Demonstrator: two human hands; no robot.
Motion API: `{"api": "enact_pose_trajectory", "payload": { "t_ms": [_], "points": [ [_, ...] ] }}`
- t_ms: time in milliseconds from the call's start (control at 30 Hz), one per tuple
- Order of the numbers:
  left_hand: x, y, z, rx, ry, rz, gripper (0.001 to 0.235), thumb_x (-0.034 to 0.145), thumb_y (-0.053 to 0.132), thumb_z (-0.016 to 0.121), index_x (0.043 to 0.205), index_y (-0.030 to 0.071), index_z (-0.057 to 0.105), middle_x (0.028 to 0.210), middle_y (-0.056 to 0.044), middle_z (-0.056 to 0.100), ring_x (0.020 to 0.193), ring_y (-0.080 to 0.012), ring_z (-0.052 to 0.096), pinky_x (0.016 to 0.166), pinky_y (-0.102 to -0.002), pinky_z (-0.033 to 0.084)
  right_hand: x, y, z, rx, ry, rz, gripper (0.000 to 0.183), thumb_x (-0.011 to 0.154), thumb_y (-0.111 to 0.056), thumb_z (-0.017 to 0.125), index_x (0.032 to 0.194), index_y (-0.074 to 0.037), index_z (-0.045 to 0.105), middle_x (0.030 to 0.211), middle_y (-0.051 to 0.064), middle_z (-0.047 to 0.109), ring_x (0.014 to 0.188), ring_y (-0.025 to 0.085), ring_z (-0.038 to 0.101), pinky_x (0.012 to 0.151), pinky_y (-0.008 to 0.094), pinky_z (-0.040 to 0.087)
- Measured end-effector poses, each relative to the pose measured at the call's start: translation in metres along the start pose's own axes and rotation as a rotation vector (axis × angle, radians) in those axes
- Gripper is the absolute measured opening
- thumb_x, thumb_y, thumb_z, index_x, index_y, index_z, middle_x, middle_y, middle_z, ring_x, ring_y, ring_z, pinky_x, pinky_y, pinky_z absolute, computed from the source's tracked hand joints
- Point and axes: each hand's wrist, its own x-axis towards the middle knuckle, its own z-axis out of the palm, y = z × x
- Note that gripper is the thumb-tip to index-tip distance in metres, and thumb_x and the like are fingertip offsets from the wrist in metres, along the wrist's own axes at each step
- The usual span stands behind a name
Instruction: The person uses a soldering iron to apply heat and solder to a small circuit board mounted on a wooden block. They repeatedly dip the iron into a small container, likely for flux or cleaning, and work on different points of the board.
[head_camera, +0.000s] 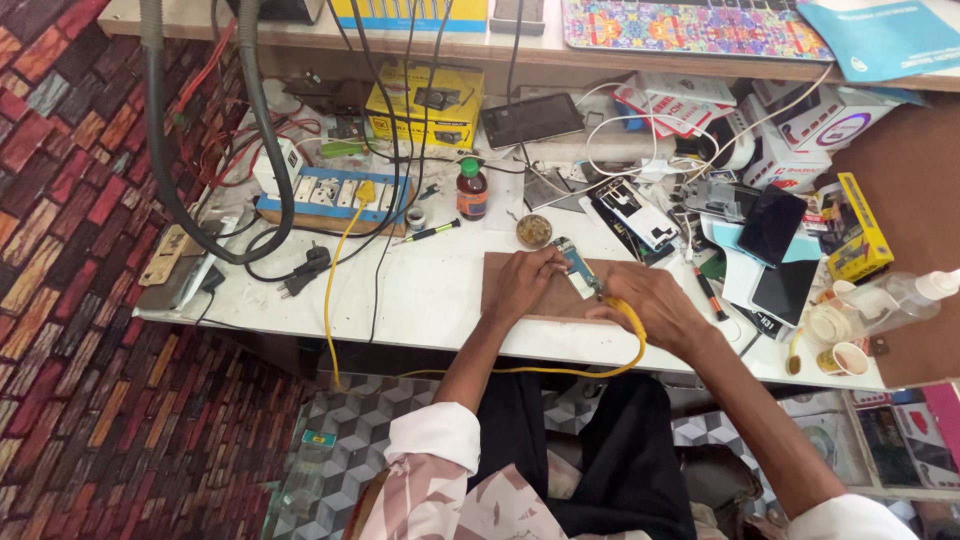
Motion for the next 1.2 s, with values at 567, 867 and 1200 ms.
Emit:
{"api": "enact_pose_trajectory", "payload": {
  "t_ms": [567, 867, 1200],
  "points": [
    [0.018, -0.014, 0.02, -0.101, -0.078, 0.16, 0.005, 0.1, 0.004, 0.056, 0.102, 0.005, 0.061, 0.093, -0.012, 0.072, 0.09, -0.0316, 0.072, 0.079, -0.039, 0.055, -0.104, 0.022, 0.053, 0.446, 1.375, 0.731, 0.031, 0.117, -0.028, 0.051, 0.101, -0.001, 0.044, 0.093, 0.011, 0.056, 0.078, 0.02, 0.064, 0.068, 0.037, 0.061],
    [0.025, -0.001, 0.01, 0.104, -0.246, 0.215, 0.018, 0.091, -0.003, 0.059, 0.106, 0.008, 0.057, 0.09, -0.013, 0.072, 0.088, -0.0338, 0.072, 0.073, -0.042, 0.054, -0.116, 0.03, 0.065, 0.667, 1.462, 0.773, 0.042, 0.115, -0.043, 0.05, 0.105, -0.002, 0.045, 0.09, 0.012, 0.056, 0.073, 0.022, 0.063, 0.065, 0.037, 0.059],
    [-0.005, -0.004, -0.026, 0.276, 0.056, 0.015, 0.023, 0.092, -0.006, 0.055, 0.111, 0.005, 0.062, 0.103, -0.017, 0.076, 0.099, -0.0393, 0.072, 0.077, -0.044, 0.057, -0.118, 0.016, 0.103, 0.956, 1.423, 0.749, 0.055, 0.108, -0.058, 0.05, 0.101, -0.004, 0.047, 0.083, 0.01, 0.055, 0.061, 0.022, 0.058, 0.051, 0.033, 0.045]
  ]
}}
